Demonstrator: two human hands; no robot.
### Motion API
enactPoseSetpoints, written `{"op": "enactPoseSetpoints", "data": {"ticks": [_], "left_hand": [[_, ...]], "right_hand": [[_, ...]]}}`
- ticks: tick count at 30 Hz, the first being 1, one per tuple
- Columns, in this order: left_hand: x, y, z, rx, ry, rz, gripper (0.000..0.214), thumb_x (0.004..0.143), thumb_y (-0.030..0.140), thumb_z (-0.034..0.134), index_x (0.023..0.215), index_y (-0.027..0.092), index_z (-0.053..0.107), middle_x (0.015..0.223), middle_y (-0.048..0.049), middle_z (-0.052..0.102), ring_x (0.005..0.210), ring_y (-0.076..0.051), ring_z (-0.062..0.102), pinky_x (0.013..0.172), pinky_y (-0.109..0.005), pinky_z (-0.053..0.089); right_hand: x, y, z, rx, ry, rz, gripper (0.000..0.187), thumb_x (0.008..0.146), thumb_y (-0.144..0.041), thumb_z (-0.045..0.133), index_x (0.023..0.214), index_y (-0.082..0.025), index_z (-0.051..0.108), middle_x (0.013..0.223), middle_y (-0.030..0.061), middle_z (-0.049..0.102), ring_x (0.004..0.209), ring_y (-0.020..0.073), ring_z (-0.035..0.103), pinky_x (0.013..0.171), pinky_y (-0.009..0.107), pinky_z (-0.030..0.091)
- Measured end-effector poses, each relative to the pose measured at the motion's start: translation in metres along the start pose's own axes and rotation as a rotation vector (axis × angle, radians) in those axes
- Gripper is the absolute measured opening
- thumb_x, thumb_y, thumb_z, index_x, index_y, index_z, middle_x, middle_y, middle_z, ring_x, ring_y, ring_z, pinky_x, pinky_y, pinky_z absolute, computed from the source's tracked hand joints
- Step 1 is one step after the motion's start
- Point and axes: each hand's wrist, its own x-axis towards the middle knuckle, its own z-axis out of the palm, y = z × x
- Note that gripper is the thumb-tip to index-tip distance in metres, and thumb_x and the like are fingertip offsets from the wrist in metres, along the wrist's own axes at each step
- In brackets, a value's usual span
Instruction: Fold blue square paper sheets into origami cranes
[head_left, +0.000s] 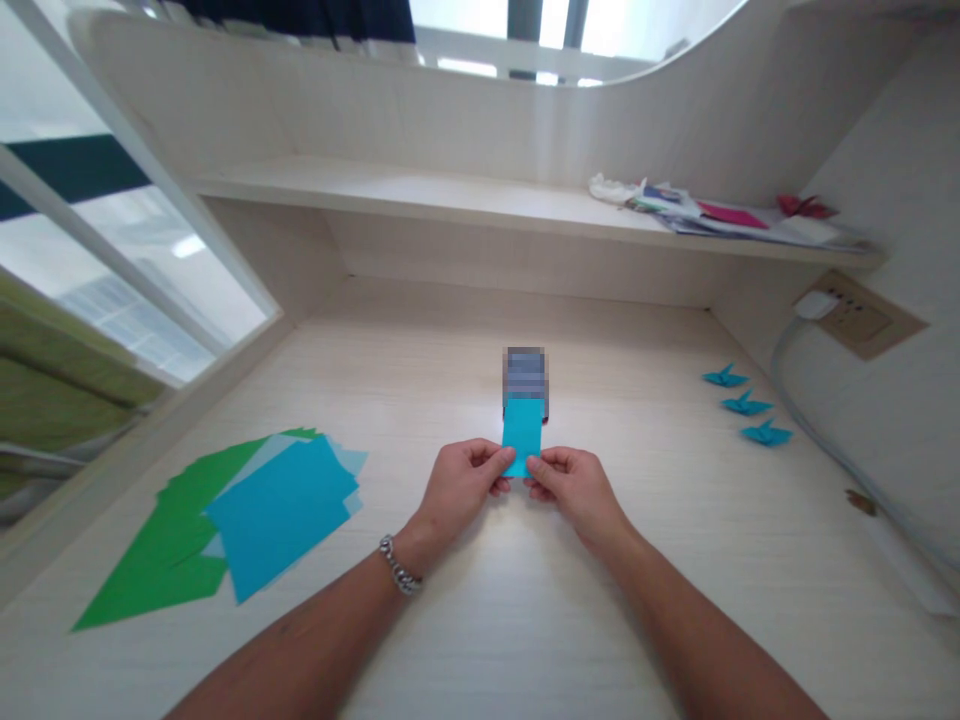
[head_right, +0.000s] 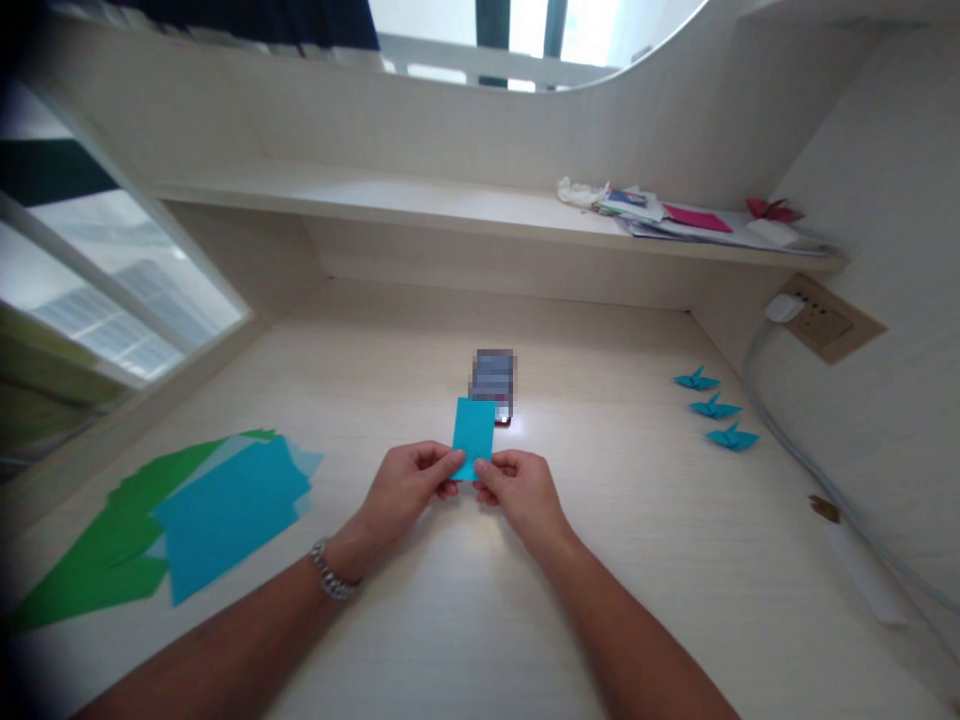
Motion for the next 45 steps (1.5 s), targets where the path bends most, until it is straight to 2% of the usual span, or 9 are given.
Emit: {"op": "enactPoseSetpoints", "data": {"ticks": [5,8,13,18,23,29,34,38,45], "left_hand": [[0.0,0.003,0.0,-0.022,-0.004,-0.02,0.029,0.075,0.041,0.064,0.068,0.013,0.067,0.052,-0.0022,0.062,0.048,-0.012,0.055,0.049,-0.022,0.042],[-0.001,0.003,0.0,-0.036,-0.012,-0.023,0.028,0.075,0.039,0.065,0.067,0.013,0.066,0.051,-0.0018,0.061,0.048,-0.012,0.055,0.048,-0.022,0.042],[-0.001,0.0,0.001,-0.042,-0.054,-0.029,0.028,0.076,0.039,0.064,0.066,0.012,0.064,0.051,-0.0022,0.061,0.048,-0.012,0.054,0.049,-0.022,0.042],[-0.003,0.001,0.003,-0.094,-0.127,-0.079,0.029,0.075,0.039,0.065,0.067,0.011,0.064,0.053,-0.0036,0.062,0.048,-0.013,0.055,0.049,-0.024,0.044],[-0.002,0.0,0.003,-0.181,-0.184,-0.1,0.027,0.073,0.038,0.067,0.072,0.012,0.066,0.061,-0.0048,0.066,0.054,-0.013,0.058,0.054,-0.025,0.046],[-0.001,-0.001,0.002,-0.245,-0.14,-0.082,0.026,0.072,0.038,0.068,0.07,0.012,0.066,0.066,-0.0032,0.066,0.058,-0.013,0.058,0.058,-0.026,0.047],[-0.002,-0.002,0.004,-0.267,-0.185,-0.107,0.022,0.07,0.033,0.071,0.069,0.012,0.066,0.065,-0.0034,0.066,0.058,-0.014,0.059,0.059,-0.026,0.048],[-0.002,0.0,0.004,-0.316,-0.183,-0.119,0.022,0.071,0.033,0.07,0.077,0.012,0.067,0.073,-0.0053,0.068,0.064,-0.015,0.061,0.063,-0.028,0.05],[0.0,-0.002,0.004,-0.2,-0.185,-0.113,0.025,0.071,0.036,0.068,0.065,0.013,0.062,0.063,-0.0043,0.064,0.057,-0.014,0.058,0.057,-0.027,0.049]], "right_hand": [[-0.001,-0.003,-0.002,-0.047,-0.054,-0.02,0.036,0.063,-0.044,0.075,0.077,-0.012,0.067,0.06,0.0037,0.066,0.044,0.0093,0.051,0.044,0.022,0.039],[0.0,-0.005,-0.003,-0.022,-0.056,-0.005,0.038,0.064,-0.045,0.073,0.083,-0.013,0.066,0.063,0.0035,0.066,0.048,0.0114,0.055,0.048,0.023,0.043],[0.003,-0.004,-0.006,-0.035,0.01,-0.053,0.033,0.068,-0.046,0.069,0.067,-0.014,0.061,0.049,-0.0003,0.059,0.043,0.011,0.051,0.045,0.023,0.039],[0.005,-0.003,-0.008,0.05,0.032,-0.065,0.031,0.067,-0.045,0.071,0.069,-0.016,0.061,0.06,-0.0001,0.062,0.052,0.0128,0.055,0.05,0.025,0.044],[0.004,-0.004,-0.009,0.069,0.029,-0.073,0.03,0.063,-0.042,0.074,0.064,-0.016,0.06,0.057,-0.001,0.061,0.05,0.012,0.053,0.05,0.025,0.043],[0.003,-0.004,-0.007,0.07,-0.049,-0.005,0.033,0.062,-0.045,0.075,0.069,-0.015,0.062,0.062,0.0009,0.064,0.052,0.0136,0.056,0.052,0.027,0.046],[0.002,-0.009,-0.009,0.071,0.02,-0.059,0.035,0.06,-0.047,0.074,0.066,-0.016,0.06,0.057,-0.0007,0.06,0.05,0.0124,0.054,0.051,0.026,0.046],[0.003,-0.008,-0.009,0.01,-0.029,-0.064,0.034,0.062,-0.046,0.073,0.066,-0.015,0.06,0.056,-0.0011,0.059,0.05,0.0116,0.053,0.05,0.025,0.044],[0.007,0.0,-0.012,-0.083,0.012,-0.138,0.031,0.068,-0.046,0.069,0.07,-0.016,0.062,0.057,-0.0017,0.059,0.05,0.0118,0.05,0.047,0.024,0.039]]}}
